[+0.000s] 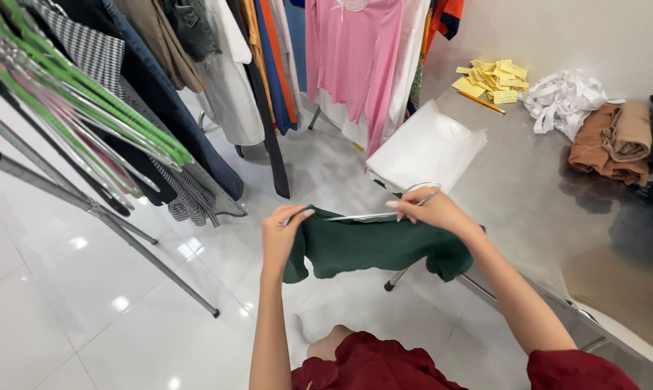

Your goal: The person unfolds a pink top, places it on a hanger, and hangs it on a clothing rack. They repeat the process with a green top and a black t-shirt, hanging each on the rack.

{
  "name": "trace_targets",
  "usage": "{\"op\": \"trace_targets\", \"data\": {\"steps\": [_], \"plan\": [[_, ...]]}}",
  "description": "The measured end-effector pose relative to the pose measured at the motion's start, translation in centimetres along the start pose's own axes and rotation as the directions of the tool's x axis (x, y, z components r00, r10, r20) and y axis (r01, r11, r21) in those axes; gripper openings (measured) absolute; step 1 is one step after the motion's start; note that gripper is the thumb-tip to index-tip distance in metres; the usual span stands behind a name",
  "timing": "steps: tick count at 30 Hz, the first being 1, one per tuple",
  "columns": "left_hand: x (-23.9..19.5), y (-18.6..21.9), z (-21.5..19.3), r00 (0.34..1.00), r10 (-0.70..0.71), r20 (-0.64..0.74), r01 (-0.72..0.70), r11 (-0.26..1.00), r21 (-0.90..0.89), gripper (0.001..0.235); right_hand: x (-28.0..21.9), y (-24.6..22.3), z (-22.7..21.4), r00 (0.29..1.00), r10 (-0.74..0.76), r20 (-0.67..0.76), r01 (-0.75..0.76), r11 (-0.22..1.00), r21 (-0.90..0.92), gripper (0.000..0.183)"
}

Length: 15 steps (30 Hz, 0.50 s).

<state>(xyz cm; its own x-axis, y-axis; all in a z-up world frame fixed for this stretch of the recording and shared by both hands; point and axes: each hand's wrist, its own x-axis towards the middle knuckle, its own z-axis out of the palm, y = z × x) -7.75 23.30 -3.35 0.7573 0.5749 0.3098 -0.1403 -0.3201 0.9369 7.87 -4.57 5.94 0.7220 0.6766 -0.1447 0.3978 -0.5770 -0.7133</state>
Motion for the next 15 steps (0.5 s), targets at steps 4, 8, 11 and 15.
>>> {"op": "trace_targets", "data": {"steps": [4,8,11,15], "plan": [[0.4,0.3,1.8,0.985,0.072,0.157,-0.089,0.991,0.104,0.016,-0.1,-0.9,0.3,1.000,-0.028,-0.006,0.029,0.996,0.083,0.019],[1.0,0.9,2.1,0.956,0.131,0.263,-0.223,0.907,0.357,0.027,-0.5,-0.5,-1.0,0.996,-0.078,-0.052,0.091,0.943,0.320,0.015],[1.6,0.2,3.1,0.948,0.199,0.248,-0.281,0.891,0.357,0.026,-1.2,-0.6,-1.6,0.990,-0.124,-0.070,0.140,0.935,0.325,0.019],[2.7,-0.1,2.5,0.895,0.441,0.072,-0.434,0.819,0.374,0.012,-1.6,1.7,-3.2,0.937,-0.303,-0.174,0.317,0.947,0.057,0.040]]}}
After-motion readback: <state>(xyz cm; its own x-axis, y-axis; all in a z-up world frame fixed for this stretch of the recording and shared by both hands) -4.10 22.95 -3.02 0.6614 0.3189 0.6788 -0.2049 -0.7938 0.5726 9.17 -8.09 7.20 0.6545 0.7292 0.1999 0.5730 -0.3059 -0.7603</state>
